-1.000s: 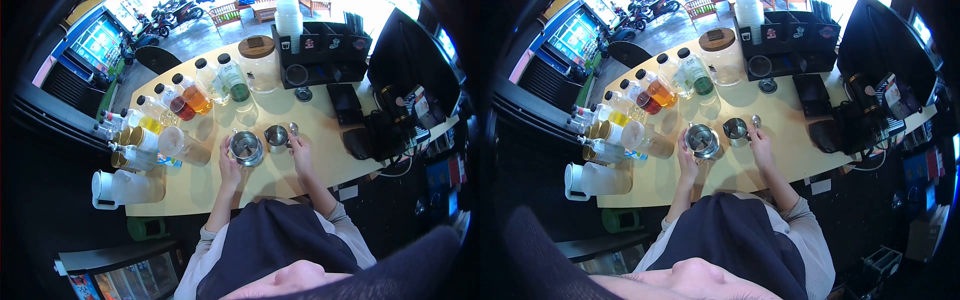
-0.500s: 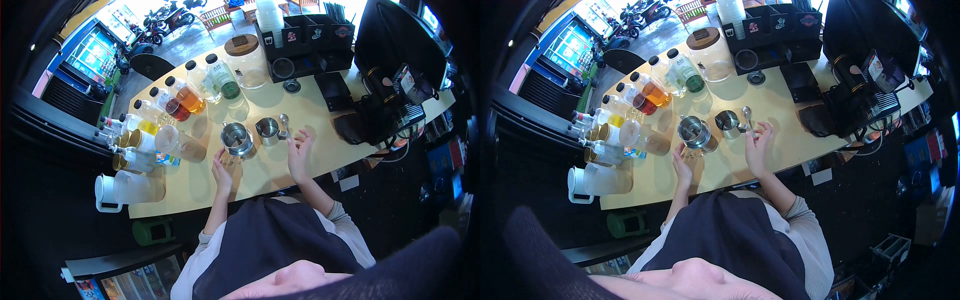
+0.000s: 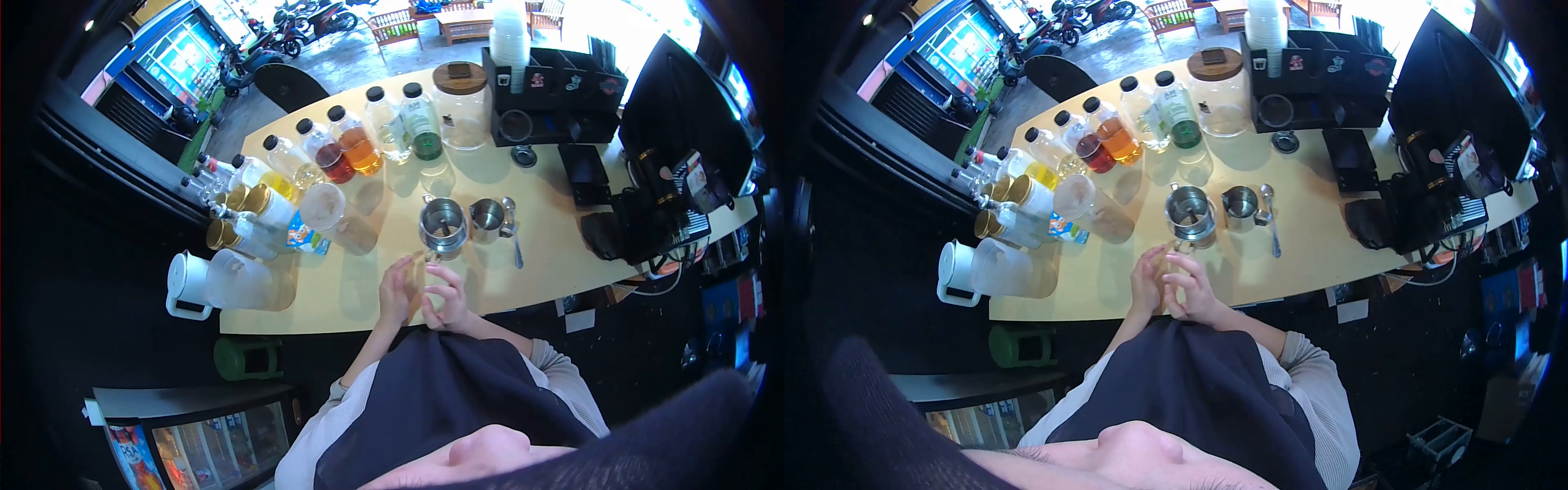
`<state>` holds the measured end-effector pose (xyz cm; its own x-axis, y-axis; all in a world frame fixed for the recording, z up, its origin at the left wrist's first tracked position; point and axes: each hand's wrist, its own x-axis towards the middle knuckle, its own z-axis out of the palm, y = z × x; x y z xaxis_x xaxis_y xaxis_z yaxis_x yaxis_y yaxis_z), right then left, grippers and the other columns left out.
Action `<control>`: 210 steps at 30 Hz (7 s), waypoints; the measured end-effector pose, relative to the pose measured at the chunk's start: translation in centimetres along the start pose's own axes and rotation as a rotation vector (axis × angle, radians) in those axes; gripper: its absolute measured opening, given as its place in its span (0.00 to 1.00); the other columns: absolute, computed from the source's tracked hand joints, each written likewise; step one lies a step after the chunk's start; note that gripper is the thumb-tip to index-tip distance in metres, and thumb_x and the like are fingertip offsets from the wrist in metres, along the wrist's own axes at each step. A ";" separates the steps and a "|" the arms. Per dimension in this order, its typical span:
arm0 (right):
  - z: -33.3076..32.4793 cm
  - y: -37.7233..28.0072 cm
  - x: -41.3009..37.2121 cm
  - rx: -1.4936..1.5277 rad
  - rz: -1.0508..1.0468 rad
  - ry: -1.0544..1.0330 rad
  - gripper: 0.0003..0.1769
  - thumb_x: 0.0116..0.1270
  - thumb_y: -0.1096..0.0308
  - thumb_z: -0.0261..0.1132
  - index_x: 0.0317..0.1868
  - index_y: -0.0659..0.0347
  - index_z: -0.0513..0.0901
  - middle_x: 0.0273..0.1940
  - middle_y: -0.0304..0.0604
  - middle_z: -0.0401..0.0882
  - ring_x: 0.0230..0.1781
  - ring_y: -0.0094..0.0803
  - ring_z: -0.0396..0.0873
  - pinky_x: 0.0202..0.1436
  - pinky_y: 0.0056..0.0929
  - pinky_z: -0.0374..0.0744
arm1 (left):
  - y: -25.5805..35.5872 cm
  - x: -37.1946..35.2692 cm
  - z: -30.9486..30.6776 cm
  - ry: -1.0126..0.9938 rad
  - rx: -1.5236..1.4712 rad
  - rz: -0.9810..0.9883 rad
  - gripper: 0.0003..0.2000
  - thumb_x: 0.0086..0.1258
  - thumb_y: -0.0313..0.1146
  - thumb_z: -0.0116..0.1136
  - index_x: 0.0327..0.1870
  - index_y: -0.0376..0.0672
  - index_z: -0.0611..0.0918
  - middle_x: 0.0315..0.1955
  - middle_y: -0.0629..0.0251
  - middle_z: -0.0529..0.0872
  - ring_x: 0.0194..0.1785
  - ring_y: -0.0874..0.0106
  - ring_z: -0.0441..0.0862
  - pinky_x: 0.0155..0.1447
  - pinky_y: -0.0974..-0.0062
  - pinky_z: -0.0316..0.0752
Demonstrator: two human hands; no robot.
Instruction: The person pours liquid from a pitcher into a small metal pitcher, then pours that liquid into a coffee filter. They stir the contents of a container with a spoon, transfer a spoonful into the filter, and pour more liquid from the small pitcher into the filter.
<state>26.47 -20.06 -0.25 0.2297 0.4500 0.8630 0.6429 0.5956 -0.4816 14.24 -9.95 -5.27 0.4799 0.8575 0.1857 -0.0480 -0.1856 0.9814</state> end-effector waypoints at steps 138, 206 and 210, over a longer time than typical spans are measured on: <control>9.1 -11.1 17.9 -0.447 0.070 -0.946 0.42 0.42 0.58 0.79 0.63 0.48 0.79 0.61 0.46 0.75 0.60 0.46 0.75 0.63 0.43 0.74 | 3.0 2.8 -14.0 -0.352 0.257 0.267 0.50 0.36 0.44 0.84 0.67 0.44 0.71 0.51 0.58 0.87 0.56 0.59 0.85 0.60 0.63 0.79; 9.2 -14.5 11.4 -0.983 0.441 -1.126 0.02 0.48 0.69 0.70 0.24 0.56 0.86 0.26 0.39 0.85 0.34 0.32 0.86 0.33 0.31 0.80 | 3.5 0.8 -14.9 -0.298 0.726 0.627 0.51 0.39 0.56 0.82 0.67 0.42 0.71 0.60 0.55 0.81 0.63 0.58 0.81 0.62 0.62 0.80; 9.2 -13.9 10.4 -0.938 0.389 -1.006 0.03 0.52 0.68 0.70 0.27 0.57 0.86 0.28 0.39 0.84 0.37 0.32 0.85 0.34 0.31 0.80 | 3.7 0.9 -15.0 -0.276 0.733 0.622 0.42 0.47 0.48 0.78 0.65 0.42 0.74 0.62 0.61 0.79 0.62 0.62 0.81 0.62 0.66 0.80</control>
<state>13.19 -17.54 14.02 0.1487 0.9882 0.0373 0.9883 -0.1473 -0.0391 1.39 -2.68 -0.72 0.7443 0.3827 0.5473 0.1476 -0.8935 0.4241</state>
